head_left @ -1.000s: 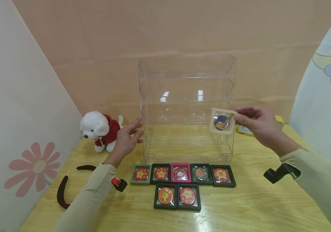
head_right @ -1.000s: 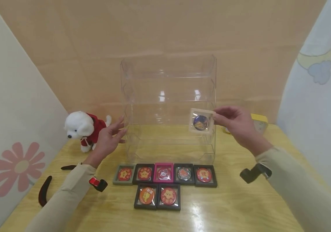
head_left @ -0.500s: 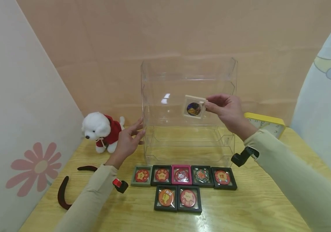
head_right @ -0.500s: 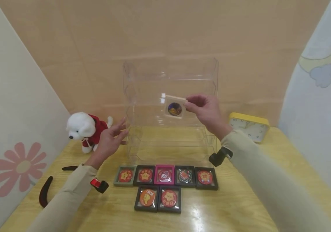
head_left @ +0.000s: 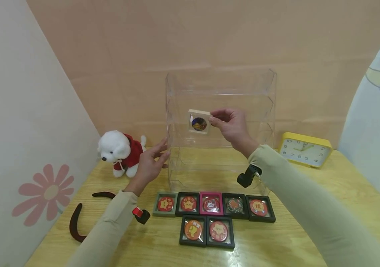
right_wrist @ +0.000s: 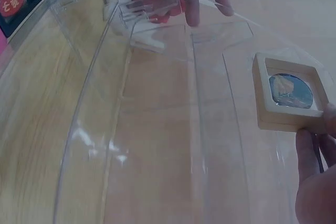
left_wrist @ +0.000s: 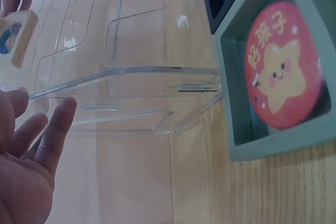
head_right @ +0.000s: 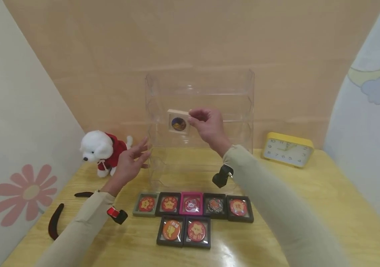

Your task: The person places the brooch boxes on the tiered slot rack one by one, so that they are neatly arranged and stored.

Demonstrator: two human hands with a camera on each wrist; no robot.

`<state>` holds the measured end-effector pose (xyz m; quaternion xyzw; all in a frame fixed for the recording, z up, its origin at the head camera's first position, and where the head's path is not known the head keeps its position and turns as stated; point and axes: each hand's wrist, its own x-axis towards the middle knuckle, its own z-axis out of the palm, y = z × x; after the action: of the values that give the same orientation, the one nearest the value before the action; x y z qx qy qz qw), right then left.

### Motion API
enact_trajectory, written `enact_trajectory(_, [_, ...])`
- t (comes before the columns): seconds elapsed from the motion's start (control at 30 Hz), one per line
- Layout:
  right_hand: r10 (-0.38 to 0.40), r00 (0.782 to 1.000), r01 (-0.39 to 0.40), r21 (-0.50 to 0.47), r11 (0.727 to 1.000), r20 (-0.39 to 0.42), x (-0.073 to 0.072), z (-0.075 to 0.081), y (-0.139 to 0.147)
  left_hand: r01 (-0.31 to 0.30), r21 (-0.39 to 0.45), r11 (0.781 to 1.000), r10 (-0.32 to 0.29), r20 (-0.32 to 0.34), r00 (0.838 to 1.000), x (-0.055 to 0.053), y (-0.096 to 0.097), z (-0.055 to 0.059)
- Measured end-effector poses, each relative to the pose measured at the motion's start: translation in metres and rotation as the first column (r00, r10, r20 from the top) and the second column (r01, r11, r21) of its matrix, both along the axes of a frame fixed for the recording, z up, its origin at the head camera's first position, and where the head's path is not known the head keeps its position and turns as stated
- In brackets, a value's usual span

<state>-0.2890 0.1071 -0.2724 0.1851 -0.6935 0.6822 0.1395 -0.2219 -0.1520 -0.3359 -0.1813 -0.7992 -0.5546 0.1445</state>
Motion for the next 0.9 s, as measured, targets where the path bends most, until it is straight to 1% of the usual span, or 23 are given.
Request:
enact_trajectory(0.1, [-0.01, 1.0, 0.009, -0.004, 1.0, -0.008, 0.0, -0.003, -0.008, 0.007, 0.014, 1.0, -0.007, 0.001, 1.0, -0.01, -0.002, -0.012])
enact_trajectory(0.2, [-0.023, 1.0, 0.023, 0.011, 1.0, -0.018, -0.001, -0.005, -0.013, 0.011, 0.023, 1.0, -0.011, 0.001, 1.0, -0.02, -0.003, -0.023])
enact_trajectory(0.4, [-0.042, 0.999, 0.043, 0.084, 0.996, -0.015, -0.004, -0.008, -0.019, 0.016, 0.0, 1.0, -0.016, -0.025, 1.0, -0.023, -0.002, -0.024])
enact_trajectory(0.53, [-0.051, 0.999, 0.051, 0.126, 0.991, -0.005, -0.004, -0.009, -0.025, 0.009, -0.014, 1.0, -0.009, -0.021, 1.0, -0.024, -0.004, -0.024])
enact_trajectory(0.6, [-0.052, 0.999, 0.053, 0.13, 0.99, -0.005, -0.004, -0.011, -0.028, 0.008, -0.017, 1.0, -0.008, -0.017, 1.0, -0.023, -0.005, -0.024])
enact_trajectory(0.7, [-0.049, 0.999, 0.051, 0.135, 0.99, -0.021, -0.004, -0.014, -0.032, 0.004, -0.02, 1.0, -0.004, -0.011, 1.0, -0.023, -0.006, -0.024])
enact_trajectory(0.9, [-0.035, 0.995, 0.049, 0.16, 0.986, -0.09, -0.005, -0.02, -0.04, 0.0, -0.019, 1.0, 0.0, -0.017, 1.0, -0.024, -0.008, -0.026])
